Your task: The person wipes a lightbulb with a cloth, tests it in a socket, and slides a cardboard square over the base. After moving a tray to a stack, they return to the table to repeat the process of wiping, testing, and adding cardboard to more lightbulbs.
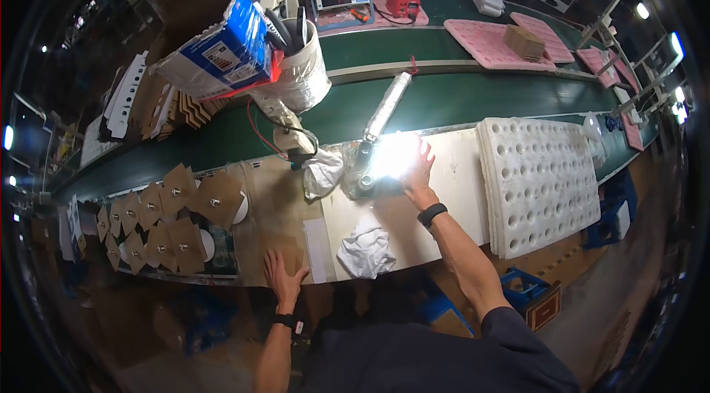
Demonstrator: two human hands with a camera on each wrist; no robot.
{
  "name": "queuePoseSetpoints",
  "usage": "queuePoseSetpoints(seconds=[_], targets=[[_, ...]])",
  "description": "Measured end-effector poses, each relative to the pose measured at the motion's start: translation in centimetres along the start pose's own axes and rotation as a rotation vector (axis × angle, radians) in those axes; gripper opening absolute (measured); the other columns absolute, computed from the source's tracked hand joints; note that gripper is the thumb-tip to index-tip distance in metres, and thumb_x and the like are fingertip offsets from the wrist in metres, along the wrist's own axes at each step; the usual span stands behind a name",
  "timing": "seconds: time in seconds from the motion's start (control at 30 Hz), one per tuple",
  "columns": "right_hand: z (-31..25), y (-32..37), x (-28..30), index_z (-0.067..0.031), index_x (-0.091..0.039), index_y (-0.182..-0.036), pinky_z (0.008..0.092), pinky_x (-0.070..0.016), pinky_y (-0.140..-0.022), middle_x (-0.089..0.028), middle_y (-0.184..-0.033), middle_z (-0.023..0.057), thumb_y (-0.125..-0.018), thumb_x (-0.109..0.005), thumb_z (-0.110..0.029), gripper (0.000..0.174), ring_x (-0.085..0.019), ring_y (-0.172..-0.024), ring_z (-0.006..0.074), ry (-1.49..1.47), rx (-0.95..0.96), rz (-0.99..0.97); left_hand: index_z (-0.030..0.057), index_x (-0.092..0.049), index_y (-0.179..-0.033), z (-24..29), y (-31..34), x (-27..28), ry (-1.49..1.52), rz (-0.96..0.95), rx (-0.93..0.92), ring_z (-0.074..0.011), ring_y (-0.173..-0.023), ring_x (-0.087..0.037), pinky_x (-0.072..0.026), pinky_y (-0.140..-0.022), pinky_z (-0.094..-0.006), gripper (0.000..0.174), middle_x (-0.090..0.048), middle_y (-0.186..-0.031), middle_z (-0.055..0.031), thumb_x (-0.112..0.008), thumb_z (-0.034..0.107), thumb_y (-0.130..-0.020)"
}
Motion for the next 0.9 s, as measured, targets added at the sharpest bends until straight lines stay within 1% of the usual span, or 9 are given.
queuePoseSetpoints(seconds=[0.2,0.4,0.5,0.6,0.63,0.73,0.77,0.87,0.9], targets=[[-0.3,0.0,-0.5,-0.0184,-0.051,-0.145,0.0639,-0.0379,-0.097,-0.04,-0.142,0.015,-0.071,-0.075,-0.053,0.085,-0.038,-0.127,0.0417,0.025,-0.008,-0.025,-0.0034,-0.057,-0.137,-2.5,0.2,-0.8,0.107,0.022,0.024,-0.0404,-0.148,-0.03,-0.0227,-0.122,-0.0497,0.086,-0.04,-0.156,-0.0223,-0.085,0.045,-0.071],[-0.3,0.0,-0.2,-0.0182,-0.052,-0.144,0.0647,-0.038,-0.096,-0.04,-0.143,0.0161,-0.072,-0.074,-0.053,0.084,-0.037,-0.127,0.0423,-0.028,0.001,-0.015,-0.0053,-0.066,-0.123,-1.5,0.8,-0.2,0.235,0.021,0.023,-0.0368,-0.149,-0.03,-0.0264,-0.121,-0.0438,0.06,-0.039,-0.156,-0.024,-0.084,0.031,-0.078],[-0.5,0.1,-0.1,-0.0177,-0.053,-0.143,0.0638,-0.0385,-0.095,-0.04,-0.142,0.0157,-0.071,-0.074,-0.052,0.082,-0.038,-0.127,0.0419,-0.018,0.015,0.004,-0.004,-0.072,-0.11,-2.3,0.7,0.7,0.35,0.094,0.036,-0.0398,-0.144,-0.039,-0.032,-0.118,-0.0431,0.041,-0.05,-0.149,-0.0238,-0.082,0.021,-0.08],[-0.6,-0.2,0.0,-0.0173,-0.054,-0.141,0.0625,-0.0387,-0.095,-0.041,-0.14,0.015,-0.071,-0.074,-0.05,0.08,-0.038,-0.126,0.0414,0.019,0.013,-0.007,-0.0021,-0.072,-0.11,-4.3,0.5,-0.1,0.379,0.07,0.049,-0.0401,-0.141,-0.043,-0.0333,-0.118,-0.0419,0.033,-0.053,-0.145,-0.0257,-0.078,0.016,-0.084],[-0.8,-0.1,-0.4,-0.0172,-0.054,-0.141,0.0622,-0.0387,-0.096,-0.041,-0.14,0.0149,-0.071,-0.074,-0.049,0.08,-0.039,-0.126,0.0413,0.019,0.017,-0.019,-0.0025,-0.071,-0.104,-3.3,0.7,0.7,0.267,0.131,0.011,-0.0404,-0.132,-0.053,-0.04,-0.112,-0.0422,0.022,-0.06,-0.136,-0.0261,-0.072,0.012,-0.088],[-0.8,0.3,-0.6,-0.0173,-0.054,-0.141,0.0615,-0.0384,-0.097,-0.041,-0.139,0.0146,-0.07,-0.074,-0.048,0.08,-0.039,-0.127,0.0415,0.044,0.042,0.009,-0.0031,-0.068,-0.096,-1.4,1.2,3.2,0.32,0.291,0.118,-0.0413,-0.12,-0.06,-0.0459,-0.103,-0.0438,0.018,-0.065,-0.127,-0.0253,-0.071,0.014,-0.091],[-0.6,0.5,-0.5,-0.0173,-0.054,-0.141,0.0614,-0.0383,-0.097,-0.041,-0.139,0.0145,-0.07,-0.074,-0.048,0.08,-0.039,-0.127,0.0416,0.055,0.048,0.022,-0.0017,-0.065,-0.09,0.2,1.7,5.1,0.213,0.468,-0.002,-0.0411,-0.103,-0.066,-0.0506,-0.09,-0.0452,0.017,-0.07,-0.113,-0.0226,-0.068,0.015,-0.093],[-1.1,0.8,-0.2,-0.0174,-0.053,-0.142,0.0614,-0.0381,-0.098,-0.041,-0.14,0.0144,-0.069,-0.075,-0.049,0.082,-0.039,-0.127,0.0417,0.073,0.083,0.042,-0.0006,-0.066,-0.09,0.2,2.4,8.5,0.246,0.6,0.149,-0.0397,-0.093,-0.068,-0.0521,-0.08,-0.0446,0.018,-0.072,-0.102,-0.0198,-0.068,0.017,-0.094],[-0.8,1.0,-0.4,-0.0177,-0.053,-0.143,0.0618,-0.038,-0.098,-0.04,-0.141,0.0147,-0.069,-0.075,-0.051,0.084,-0.039,-0.127,0.0416,0.071,0.074,0.017,0.0,-0.066,-0.09,0.6,2.8,9.8,0.172,0.704,0.088,-0.0376,-0.082,-0.068,-0.0518,-0.073,-0.044,0.019,-0.072,-0.091,-0.0171,-0.068,0.018,-0.095]])
Point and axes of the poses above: each hand's wrist, its own y-axis away from the middle knuckle, its own x-axis out of the back of the hand, z = x × y, the point moved 9 cm from there along -y, towards the middle knuckle
